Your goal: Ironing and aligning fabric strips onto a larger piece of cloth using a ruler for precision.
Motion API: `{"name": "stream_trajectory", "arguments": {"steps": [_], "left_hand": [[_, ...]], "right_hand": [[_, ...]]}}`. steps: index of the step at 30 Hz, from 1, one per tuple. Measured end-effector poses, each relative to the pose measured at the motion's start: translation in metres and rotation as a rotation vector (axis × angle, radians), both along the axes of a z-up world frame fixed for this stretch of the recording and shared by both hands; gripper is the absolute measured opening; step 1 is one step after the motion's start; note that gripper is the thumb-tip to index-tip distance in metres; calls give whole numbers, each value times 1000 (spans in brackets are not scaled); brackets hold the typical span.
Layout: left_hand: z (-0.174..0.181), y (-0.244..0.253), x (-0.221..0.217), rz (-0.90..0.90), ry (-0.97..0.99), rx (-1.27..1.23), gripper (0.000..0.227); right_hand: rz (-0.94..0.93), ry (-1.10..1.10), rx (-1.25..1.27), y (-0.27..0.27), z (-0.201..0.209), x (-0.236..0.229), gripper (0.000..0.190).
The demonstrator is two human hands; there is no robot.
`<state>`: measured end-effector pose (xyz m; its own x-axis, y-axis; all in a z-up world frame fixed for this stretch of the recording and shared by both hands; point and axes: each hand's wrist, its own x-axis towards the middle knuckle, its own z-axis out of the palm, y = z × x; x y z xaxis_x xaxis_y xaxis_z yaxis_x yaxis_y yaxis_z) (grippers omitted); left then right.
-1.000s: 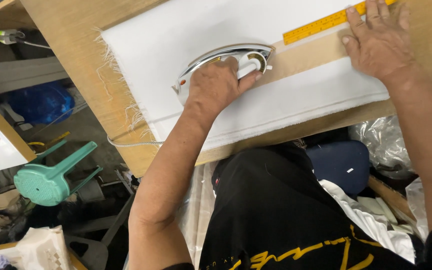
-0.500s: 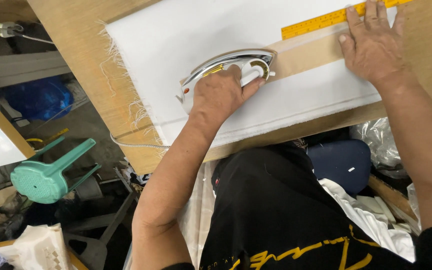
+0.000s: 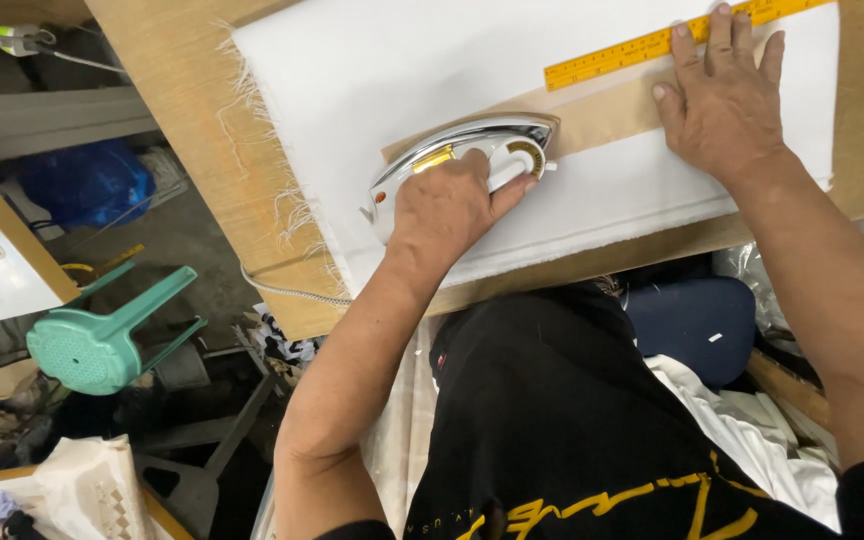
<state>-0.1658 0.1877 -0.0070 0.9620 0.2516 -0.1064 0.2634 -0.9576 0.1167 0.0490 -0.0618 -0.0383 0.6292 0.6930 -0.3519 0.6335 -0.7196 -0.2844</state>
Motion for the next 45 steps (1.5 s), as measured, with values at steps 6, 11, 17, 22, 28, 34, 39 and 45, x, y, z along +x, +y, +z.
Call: {"name": "stream_trajectory", "arguments": {"steps": [6,11,17,22,28,34,39,45], "left_hand": [[10,10,-27,18,18,13,72],[45,44,-45,45,366,-183,73],[95,99,-44,88,552,-219,76],[101,134,-15,14,266,-195,74],[81,137,46,-29,287,-251,77],[36,115,58,-62,357,-232,79],[25,105,46,-128,304,-137,72],[28,99,47,-74,398,-160,77]], "right_hand": [[-6,40,-63,12,8,-10,68],[-25,102,-89,15,10,-9,72],[-36,100,-63,11,3,-8,74],[220,-290,280,-20,-24,-13,63],[299,-536,189,-30,-34,-12,62],[37,-23,82,-2,-5,-11,71],[85,-86,146,-4,-5,-12,67],[47,-34,159,-8,-14,-12,67]]}}
